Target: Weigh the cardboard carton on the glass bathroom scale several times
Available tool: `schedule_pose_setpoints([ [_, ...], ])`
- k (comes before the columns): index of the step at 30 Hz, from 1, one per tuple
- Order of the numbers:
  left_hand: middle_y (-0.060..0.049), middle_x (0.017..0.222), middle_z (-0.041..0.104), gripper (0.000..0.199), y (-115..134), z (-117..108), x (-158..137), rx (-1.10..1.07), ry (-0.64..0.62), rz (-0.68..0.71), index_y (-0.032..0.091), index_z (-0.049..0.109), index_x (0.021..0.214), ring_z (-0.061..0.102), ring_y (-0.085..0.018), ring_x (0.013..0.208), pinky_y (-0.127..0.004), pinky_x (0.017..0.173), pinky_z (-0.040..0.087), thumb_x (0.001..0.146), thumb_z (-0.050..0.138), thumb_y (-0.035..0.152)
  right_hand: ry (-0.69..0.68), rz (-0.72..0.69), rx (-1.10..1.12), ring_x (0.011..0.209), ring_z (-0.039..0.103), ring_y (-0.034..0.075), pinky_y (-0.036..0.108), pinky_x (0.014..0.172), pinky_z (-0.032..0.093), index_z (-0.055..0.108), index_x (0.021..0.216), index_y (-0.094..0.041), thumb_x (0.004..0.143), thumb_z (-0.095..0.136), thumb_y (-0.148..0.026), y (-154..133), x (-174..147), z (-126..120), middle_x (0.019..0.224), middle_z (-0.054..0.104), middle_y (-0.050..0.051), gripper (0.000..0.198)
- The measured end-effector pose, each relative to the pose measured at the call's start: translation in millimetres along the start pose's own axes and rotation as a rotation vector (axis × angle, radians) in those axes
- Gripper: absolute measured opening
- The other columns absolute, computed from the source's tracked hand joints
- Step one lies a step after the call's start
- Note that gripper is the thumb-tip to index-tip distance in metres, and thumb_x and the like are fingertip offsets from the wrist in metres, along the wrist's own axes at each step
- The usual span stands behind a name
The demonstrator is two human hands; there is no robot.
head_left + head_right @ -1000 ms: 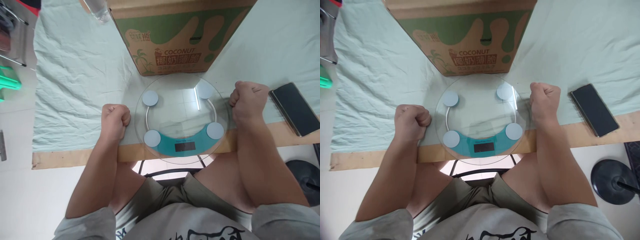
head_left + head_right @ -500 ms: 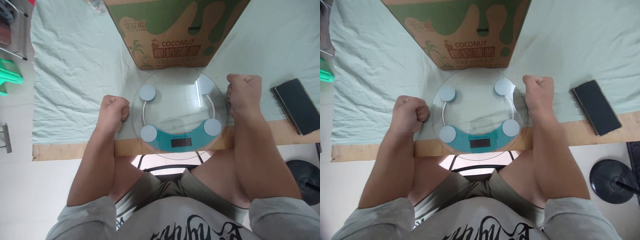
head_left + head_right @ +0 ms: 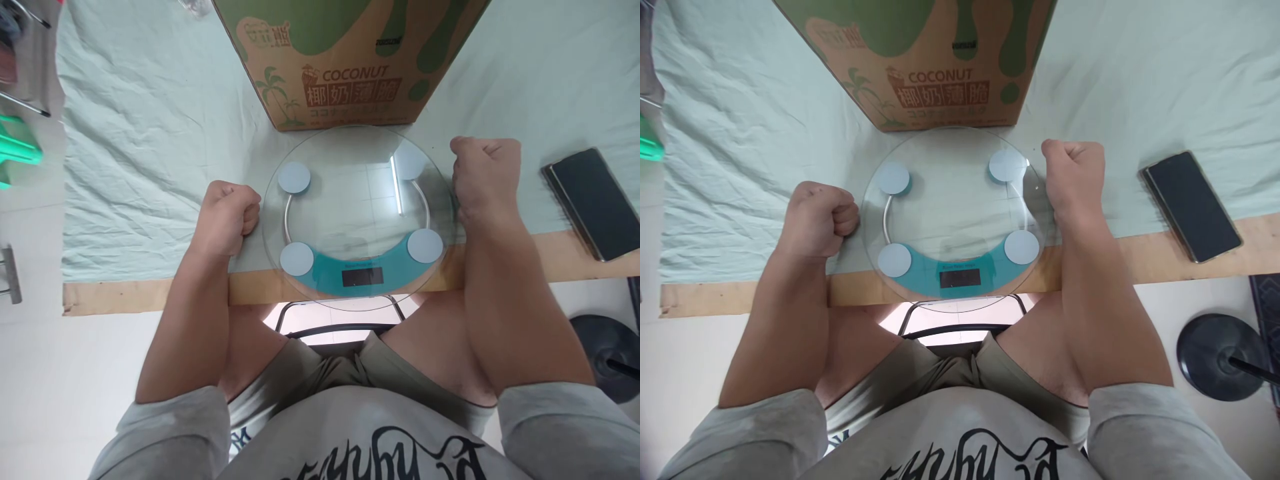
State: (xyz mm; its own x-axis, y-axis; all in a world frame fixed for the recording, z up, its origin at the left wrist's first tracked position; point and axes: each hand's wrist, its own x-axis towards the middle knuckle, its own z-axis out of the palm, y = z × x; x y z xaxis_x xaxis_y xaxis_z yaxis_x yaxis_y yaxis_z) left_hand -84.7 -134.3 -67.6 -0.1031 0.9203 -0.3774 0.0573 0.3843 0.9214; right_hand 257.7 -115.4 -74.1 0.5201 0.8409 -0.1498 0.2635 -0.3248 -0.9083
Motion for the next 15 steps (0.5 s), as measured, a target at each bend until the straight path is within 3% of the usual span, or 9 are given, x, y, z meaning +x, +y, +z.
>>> schedule_pose_setpoints([
  [8,0.005,0.063,0.006,0.058,2.2,-2.4,13.6,0.060,-0.014,-0.084,0.026,0.016,0.063,0.006,-0.004,0.052,-0.026,0.049,0.000,0.075,0.072,0.024,-0.020,0.123,0.030,0.059,0.012,0.003,0.034,0.061,0.000,0.030,0.070,-0.022,0.099,0.063,-0.011,-23.1,11.9,8.1,0.063,0.018,-0.005,0.046],
  [12,0.004,0.063,0.011,0.052,11.8,-4.7,22.2,0.084,0.024,-0.110,0.026,0.022,0.063,0.011,-0.003,0.053,-0.029,0.051,0.001,0.085,0.067,0.013,0.071,0.027,0.118,0.061,0.034,0.003,0.029,0.060,0.019,0.040,0.082,-0.020,0.104,0.054,-0.003,-43.2,16.9,14.9,0.072,0.035,-0.004,0.031],
  [15,0.004,0.065,0.018,0.046,20.1,2.9,33.9,0.058,0.172,0.084,0.023,0.028,0.067,0.018,-0.003,0.057,-0.028,0.055,0.008,0.092,0.060,0.001,0.091,-0.084,0.175,0.072,0.051,0.000,0.022,0.068,0.036,0.051,0.096,-0.018,0.104,0.048,0.000,-54.3,19.6,21.5,0.090,0.053,-0.004,0.020],
])
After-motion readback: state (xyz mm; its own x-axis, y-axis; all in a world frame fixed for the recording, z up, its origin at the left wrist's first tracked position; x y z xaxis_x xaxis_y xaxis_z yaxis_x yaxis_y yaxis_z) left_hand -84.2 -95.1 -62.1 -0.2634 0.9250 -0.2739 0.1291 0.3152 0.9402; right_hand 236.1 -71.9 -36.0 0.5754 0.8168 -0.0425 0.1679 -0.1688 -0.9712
